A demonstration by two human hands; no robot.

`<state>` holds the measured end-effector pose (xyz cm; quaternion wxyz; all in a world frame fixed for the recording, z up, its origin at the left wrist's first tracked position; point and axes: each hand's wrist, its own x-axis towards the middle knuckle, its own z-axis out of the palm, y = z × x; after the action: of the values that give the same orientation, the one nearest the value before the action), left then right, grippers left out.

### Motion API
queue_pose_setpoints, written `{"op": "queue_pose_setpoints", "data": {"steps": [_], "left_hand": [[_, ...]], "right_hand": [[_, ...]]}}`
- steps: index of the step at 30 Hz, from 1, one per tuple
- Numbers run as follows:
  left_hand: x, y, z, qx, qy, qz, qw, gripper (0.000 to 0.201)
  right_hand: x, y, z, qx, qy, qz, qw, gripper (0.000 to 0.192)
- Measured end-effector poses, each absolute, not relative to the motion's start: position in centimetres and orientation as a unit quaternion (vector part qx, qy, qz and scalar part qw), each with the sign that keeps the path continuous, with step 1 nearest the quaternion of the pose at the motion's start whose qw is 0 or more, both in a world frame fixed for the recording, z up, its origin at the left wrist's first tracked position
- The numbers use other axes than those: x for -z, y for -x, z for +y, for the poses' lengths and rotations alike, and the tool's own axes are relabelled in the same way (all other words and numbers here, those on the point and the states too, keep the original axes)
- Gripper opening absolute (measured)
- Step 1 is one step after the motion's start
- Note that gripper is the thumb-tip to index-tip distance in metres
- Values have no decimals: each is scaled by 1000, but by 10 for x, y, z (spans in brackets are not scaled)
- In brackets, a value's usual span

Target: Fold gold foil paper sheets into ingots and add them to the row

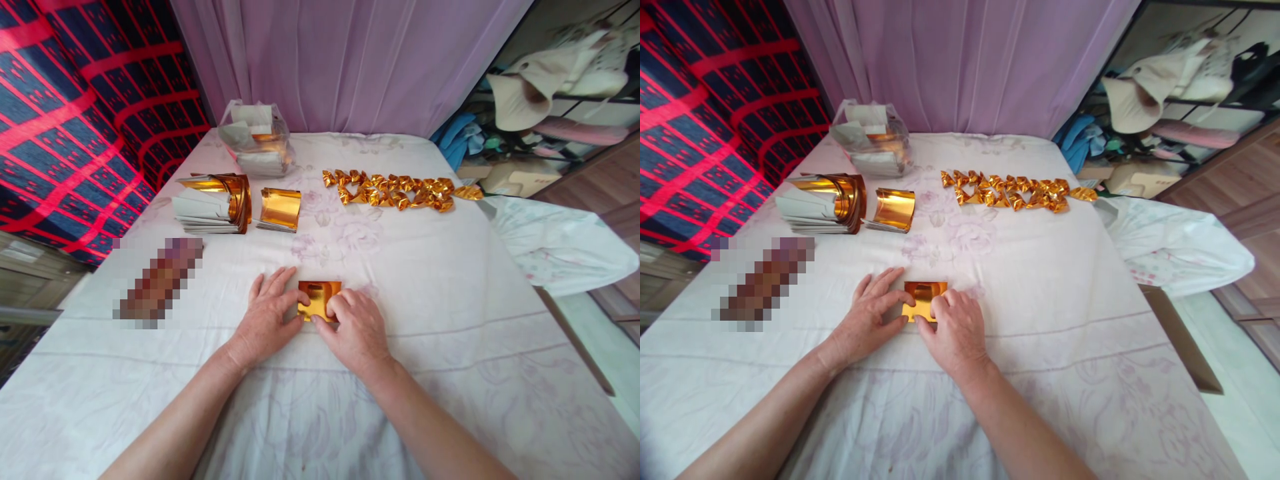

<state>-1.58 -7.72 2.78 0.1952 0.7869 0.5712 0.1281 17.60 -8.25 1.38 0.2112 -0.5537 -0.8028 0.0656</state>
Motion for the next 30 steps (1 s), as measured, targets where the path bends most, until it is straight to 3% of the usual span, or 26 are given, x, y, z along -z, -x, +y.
{"op": "queue_pose_setpoints", "data": {"steps": [5, 30], "left_hand": [[-30, 12, -77, -132, -782, 576, 197, 12], [-33, 14, -75, -121, -775, 574, 233, 15]], "right_hand": [[-15, -177, -82, -61, 550, -806, 208, 26], [-35, -202, -72, -163, 563, -799, 136, 23]]}}
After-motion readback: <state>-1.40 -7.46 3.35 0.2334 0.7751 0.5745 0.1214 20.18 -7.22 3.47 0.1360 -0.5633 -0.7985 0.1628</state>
